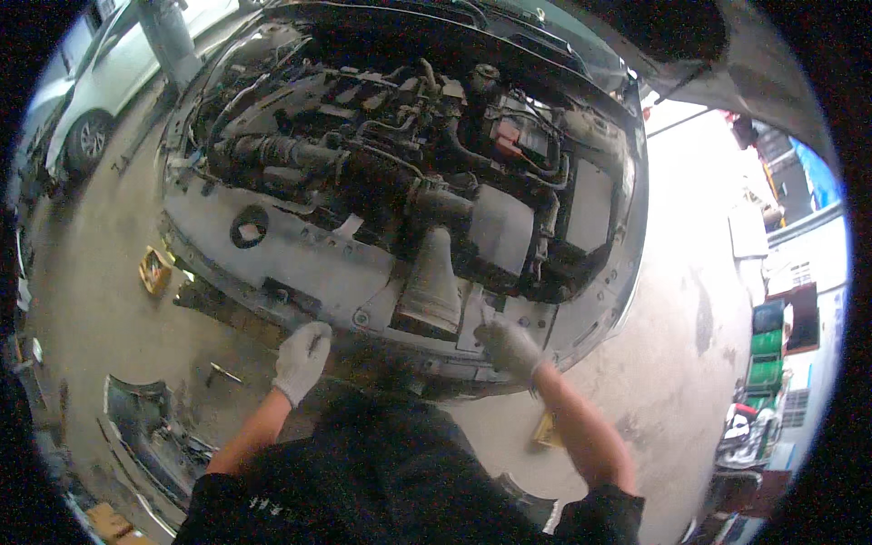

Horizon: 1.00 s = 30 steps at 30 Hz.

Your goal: The person removes several components from the front of a car with its hood open. They use a wrench to loosen bolts, detach a plastic cover, and remove a metal crossbar from the engine bay area.

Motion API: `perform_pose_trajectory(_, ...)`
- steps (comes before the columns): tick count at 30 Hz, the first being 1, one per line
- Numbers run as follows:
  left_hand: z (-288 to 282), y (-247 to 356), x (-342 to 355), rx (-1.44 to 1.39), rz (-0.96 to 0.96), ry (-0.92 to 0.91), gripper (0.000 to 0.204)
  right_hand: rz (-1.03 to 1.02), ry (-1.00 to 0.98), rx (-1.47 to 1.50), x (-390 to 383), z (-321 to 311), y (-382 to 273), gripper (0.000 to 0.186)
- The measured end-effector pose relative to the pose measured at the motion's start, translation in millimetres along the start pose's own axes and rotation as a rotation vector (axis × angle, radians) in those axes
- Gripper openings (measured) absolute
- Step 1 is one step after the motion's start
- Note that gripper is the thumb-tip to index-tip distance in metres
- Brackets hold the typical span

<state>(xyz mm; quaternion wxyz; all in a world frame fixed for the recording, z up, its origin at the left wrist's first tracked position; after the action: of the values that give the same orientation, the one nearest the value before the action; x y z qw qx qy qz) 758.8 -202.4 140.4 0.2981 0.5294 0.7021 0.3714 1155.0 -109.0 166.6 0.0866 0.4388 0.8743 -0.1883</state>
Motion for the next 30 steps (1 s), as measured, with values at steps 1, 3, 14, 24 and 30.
perform_pose_trajectory(1,8,-1,-5,-0.057,-0.033,-0.118,0.019,-0.178,0.051,-0.198,-12,22,1,0.016)
perform_pose_trajectory(3,10,-7,-20,-0.125,-0.122,-0.311,0.021,0.297,-0.207,0.543,10,-31,-67,0.023)
perform_pose_trajectory(14,20,-23,-28,-0.264,-0.197,-0.542,0.030,0.032,-0.271,-0.016,40,-46,-119,0.026)
perform_pose_trajectory(24,22,-44,-31,-0.413,-0.279,-0.612,0.030,-0.273,-0.598,-0.300,98,-9,-109,0.025)
perform_pose_trajectory(30,22,-39,-27,-0.410,-0.306,-0.638,0.031,0.047,-0.436,-0.055,94,-41,-169,0.022)
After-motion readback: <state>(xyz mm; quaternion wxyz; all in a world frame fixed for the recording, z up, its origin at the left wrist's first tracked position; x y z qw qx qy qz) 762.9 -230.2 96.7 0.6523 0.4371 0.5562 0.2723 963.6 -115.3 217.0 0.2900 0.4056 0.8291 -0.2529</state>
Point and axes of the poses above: each hand's wrist, its own x-axis towards the middle knuckle, its own z-axis out of the palm, y = z × x, the point moved 1 cm from there along x, towards the middle knuckle, and after that the axes turned 5 degrees about y, right-handed, at the moved point
